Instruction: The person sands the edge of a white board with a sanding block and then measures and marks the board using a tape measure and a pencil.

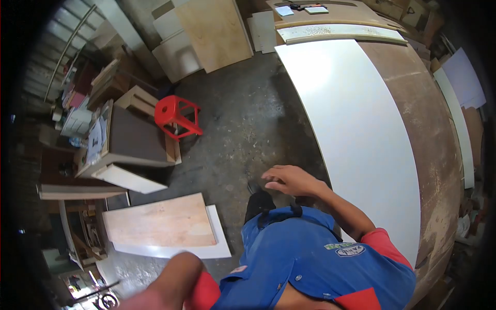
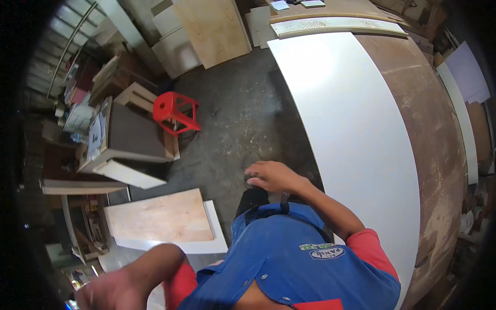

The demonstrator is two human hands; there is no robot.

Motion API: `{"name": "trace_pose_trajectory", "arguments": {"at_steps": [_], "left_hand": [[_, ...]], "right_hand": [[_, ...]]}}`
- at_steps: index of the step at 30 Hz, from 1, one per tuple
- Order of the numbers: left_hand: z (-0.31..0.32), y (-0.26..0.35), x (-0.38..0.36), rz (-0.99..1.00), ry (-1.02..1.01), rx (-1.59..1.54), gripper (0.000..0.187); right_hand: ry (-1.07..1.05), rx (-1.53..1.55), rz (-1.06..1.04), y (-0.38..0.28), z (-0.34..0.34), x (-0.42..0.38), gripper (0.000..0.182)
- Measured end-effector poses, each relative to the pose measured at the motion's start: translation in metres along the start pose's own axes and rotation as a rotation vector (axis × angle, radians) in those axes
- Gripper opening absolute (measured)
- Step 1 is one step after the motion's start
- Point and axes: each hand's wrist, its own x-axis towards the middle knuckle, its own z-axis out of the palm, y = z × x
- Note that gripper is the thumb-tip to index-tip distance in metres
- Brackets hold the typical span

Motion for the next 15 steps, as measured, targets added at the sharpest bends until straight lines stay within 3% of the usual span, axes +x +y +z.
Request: {"name": "trace_pose_trajectory", "arguments": {"at_steps": [1,3,4,5,8,9,11,13,15], "left_hand": [[-0.021,-0.032,-0.066,-0.262,-0.229,0.084,0.033],[0.019,-0.065,-0.167,-0.889,-0.697,-0.042,0.019],[0.058,-0.065,-0.207,-1.464,-0.594,-0.169,0.054],[0.074,-0.075,-0.248,-1.636,-0.649,-0.290,0.052],[0.091,-0.094,-0.354,-2.053,-0.758,-0.516,0.055],[0.100,-0.100,-0.371,-2.057,-0.785,-0.540,0.055],[0.134,-0.117,-0.397,-2.257,-0.650,-0.781,0.059],[0.170,-0.144,-0.409,-2.280,-0.700,-0.836,0.058],[0.209,-0.174,-0.417,-2.263,-0.793,-0.934,0.057]], "right_hand": [[0.022,0.003,0.008,-0.004,-0.007,0.019,0.039],[0.103,0.501,-0.036,-0.010,-0.014,0.055,0.040],[0.133,0.504,-0.027,-0.010,-0.017,0.072,0.040],[0.232,0.620,-0.046,-0.009,-0.019,0.089,0.040],[0.431,0.735,-0.065,0.015,-0.021,0.138,0.040],[0.378,0.828,0.031,0.027,-0.024,0.148,0.039],[0.356,0.900,0.118,0.040,-0.046,0.169,0.038],[0.555,1.174,0.170,0.046,-0.063,0.187,0.033],[0.634,1.118,0.205,0.060,-0.091,0.197,0.031]]}}
